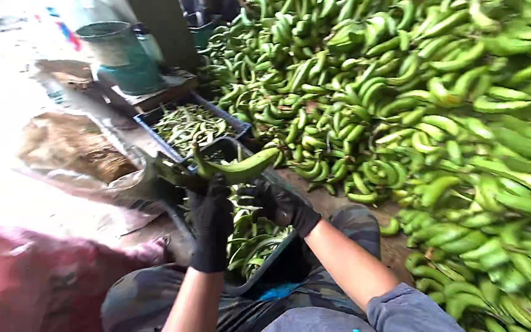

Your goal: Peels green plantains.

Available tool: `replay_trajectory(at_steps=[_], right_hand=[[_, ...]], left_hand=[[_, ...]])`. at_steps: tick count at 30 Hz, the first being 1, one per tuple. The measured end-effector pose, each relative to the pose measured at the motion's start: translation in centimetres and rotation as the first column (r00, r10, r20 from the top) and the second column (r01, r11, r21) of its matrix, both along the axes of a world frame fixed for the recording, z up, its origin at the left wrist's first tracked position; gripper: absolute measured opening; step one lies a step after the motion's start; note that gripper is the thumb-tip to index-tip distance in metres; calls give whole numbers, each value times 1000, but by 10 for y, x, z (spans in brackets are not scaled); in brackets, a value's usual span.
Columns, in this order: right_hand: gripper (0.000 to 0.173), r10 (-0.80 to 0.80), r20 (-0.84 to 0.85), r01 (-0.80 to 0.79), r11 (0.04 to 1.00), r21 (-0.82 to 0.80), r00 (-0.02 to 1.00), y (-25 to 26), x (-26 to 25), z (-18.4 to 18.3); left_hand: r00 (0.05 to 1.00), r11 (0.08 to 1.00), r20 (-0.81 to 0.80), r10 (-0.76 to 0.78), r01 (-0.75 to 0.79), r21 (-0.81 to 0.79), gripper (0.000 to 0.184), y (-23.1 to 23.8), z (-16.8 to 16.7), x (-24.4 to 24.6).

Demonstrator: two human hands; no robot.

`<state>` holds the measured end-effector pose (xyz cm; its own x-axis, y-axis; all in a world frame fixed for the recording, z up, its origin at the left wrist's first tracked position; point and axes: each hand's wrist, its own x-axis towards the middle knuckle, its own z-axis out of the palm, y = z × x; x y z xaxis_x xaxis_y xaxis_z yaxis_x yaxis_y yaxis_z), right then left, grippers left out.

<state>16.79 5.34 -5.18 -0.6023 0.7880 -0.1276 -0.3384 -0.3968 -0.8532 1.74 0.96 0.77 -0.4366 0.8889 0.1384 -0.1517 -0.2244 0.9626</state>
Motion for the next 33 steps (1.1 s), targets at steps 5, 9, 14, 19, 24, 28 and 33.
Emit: replay_trajectory(at_steps=[5, 9, 14, 19, 24, 28, 33], right_hand=[[39, -342, -223, 342, 939, -39, 913, 16, -23, 2], [42, -537, -95, 544, 813, 206, 838, 33, 1, 10], [59, -695, 22, 583, 620, 525, 719, 35, 20, 20], [58, -647, -30, 570, 648, 505, 762, 29, 27, 28], [62, -463, -185, 498, 819, 284, 867, 43, 33, 48], [50, -473, -121, 488, 841, 235, 873, 57, 38, 43], [53, -476, -24, 469, 856, 216, 879, 54, 30, 28]], left_hand=[[992, 989, -42, -118, 114, -90, 36, -8, -42, -18], [909, 957, -344, -235, 154, -247, 46, -20, -80, -32], [911, 914, -85, -404, 406, 6, 49, -25, -50, 3], [894, 916, -205, -398, 398, -47, 58, -15, -41, 15], [831, 776, -126, -542, 437, -455, 48, -8, -93, 2], [753, 852, -401, -522, 436, -291, 51, -5, -35, -17], [417, 900, -853, -314, 416, -128, 50, 2, -11, -28]])
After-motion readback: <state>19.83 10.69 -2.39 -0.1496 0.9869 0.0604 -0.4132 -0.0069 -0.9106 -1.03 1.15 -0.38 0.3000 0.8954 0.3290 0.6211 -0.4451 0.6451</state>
